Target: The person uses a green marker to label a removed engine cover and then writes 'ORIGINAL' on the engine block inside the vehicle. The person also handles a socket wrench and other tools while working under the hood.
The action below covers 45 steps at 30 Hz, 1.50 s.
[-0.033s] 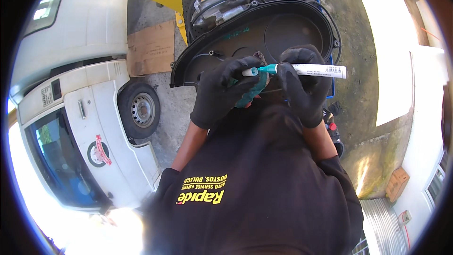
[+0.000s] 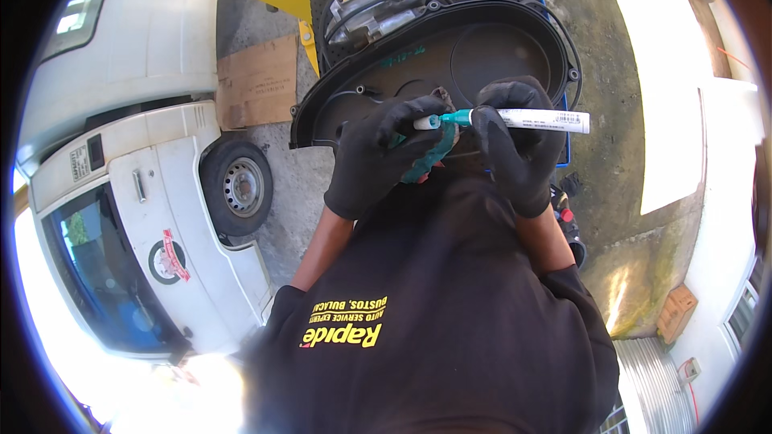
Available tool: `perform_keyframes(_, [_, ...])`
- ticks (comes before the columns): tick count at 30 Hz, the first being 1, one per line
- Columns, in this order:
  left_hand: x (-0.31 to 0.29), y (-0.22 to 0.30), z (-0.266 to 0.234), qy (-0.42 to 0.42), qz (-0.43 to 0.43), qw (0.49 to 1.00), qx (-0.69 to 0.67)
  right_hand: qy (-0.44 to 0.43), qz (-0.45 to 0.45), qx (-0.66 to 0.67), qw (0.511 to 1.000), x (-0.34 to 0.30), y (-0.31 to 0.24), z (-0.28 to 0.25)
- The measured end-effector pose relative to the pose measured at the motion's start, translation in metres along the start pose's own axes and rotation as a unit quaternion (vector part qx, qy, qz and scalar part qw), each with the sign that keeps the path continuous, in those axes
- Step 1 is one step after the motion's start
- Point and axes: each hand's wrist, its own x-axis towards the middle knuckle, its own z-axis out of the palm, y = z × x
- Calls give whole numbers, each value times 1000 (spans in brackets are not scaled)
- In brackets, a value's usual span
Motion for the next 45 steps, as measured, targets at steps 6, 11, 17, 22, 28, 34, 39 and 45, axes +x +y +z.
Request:
perform_keyframes(6, [2, -1, 3, 11, 32, 999, -3, -22, 17, -18, 999, 3, 1, 2])
perform_keyframes(11, [1, 5, 1, -8, 45, 999, 3, -18, 19, 15, 1000, 4, 5, 3])
perform_keyframes(17, [1, 4, 1, -19, 58, 997, 39, -39, -2, -28, 999, 7, 10, 3])
perform_keyframes(22, [1, 4, -1, -21, 75, 995, 64, -64, -35, -28, 997, 9, 17, 2])
perform_keyframes(28, [-6, 7, -5, -86, 79, 993, 30, 23, -1, 56, 998, 12, -5, -3])
perform_keyframes(34, [-10, 23, -7, -105, 102, 989, -18, 44, -34, -33, 998, 14, -21, -20])
perform_keyframes(39, [-11, 41, -7, -123, 113, 969, -183, -69, -84, -125, 986, 11, -30, -15])
perform_keyframes(45, [-10, 53, -14, -202, 175, 950, -161, -134, -131, -108, 976, 11, -37, -15])
